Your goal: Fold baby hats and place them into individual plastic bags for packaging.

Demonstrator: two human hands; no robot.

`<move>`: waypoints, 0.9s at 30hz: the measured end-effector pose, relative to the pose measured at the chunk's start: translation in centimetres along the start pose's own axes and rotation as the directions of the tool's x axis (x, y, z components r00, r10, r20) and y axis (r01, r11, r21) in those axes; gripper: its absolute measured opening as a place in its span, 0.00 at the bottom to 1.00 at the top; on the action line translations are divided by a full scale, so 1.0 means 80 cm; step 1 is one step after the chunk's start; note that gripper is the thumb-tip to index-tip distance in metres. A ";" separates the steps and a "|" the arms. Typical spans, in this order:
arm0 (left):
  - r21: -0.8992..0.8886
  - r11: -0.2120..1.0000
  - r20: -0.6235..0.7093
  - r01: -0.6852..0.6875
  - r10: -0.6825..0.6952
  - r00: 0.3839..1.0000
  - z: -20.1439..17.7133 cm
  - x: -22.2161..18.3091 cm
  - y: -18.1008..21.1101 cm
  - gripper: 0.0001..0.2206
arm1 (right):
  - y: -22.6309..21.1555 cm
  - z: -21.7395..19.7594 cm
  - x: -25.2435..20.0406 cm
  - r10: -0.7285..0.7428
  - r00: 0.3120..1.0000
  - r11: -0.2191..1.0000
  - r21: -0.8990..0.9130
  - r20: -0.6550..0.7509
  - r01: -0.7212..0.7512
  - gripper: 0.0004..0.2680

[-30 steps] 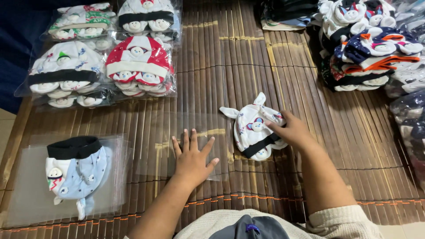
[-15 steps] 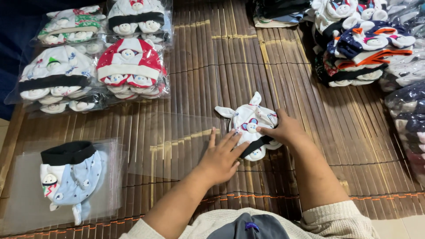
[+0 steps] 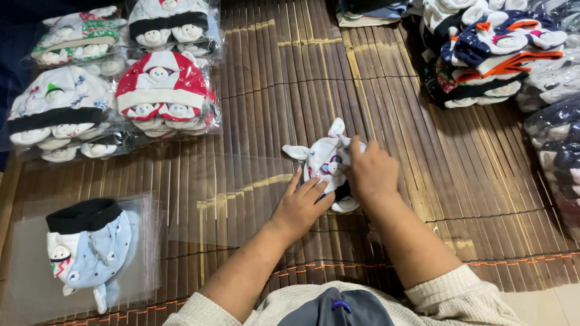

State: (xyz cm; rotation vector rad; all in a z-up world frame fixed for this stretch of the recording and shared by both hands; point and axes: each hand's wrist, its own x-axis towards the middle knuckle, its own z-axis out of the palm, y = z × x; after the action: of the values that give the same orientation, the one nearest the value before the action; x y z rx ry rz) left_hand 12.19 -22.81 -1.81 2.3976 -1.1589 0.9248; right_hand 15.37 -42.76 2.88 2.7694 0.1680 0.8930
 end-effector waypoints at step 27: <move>-0.358 0.922 0.007 0.147 -0.155 0.988 0.012 -0.017 -0.001 0.08 | -0.023 -0.041 -0.069 -0.198 0.980 0.749 0.640 -0.032 0.172 0.20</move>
State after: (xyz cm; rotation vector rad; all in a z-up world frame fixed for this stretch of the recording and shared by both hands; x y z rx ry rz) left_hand 11.99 -22.49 -3.40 2.1387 -1.0156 0.6254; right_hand 8.93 -41.35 1.90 3.2918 0.8883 0.8431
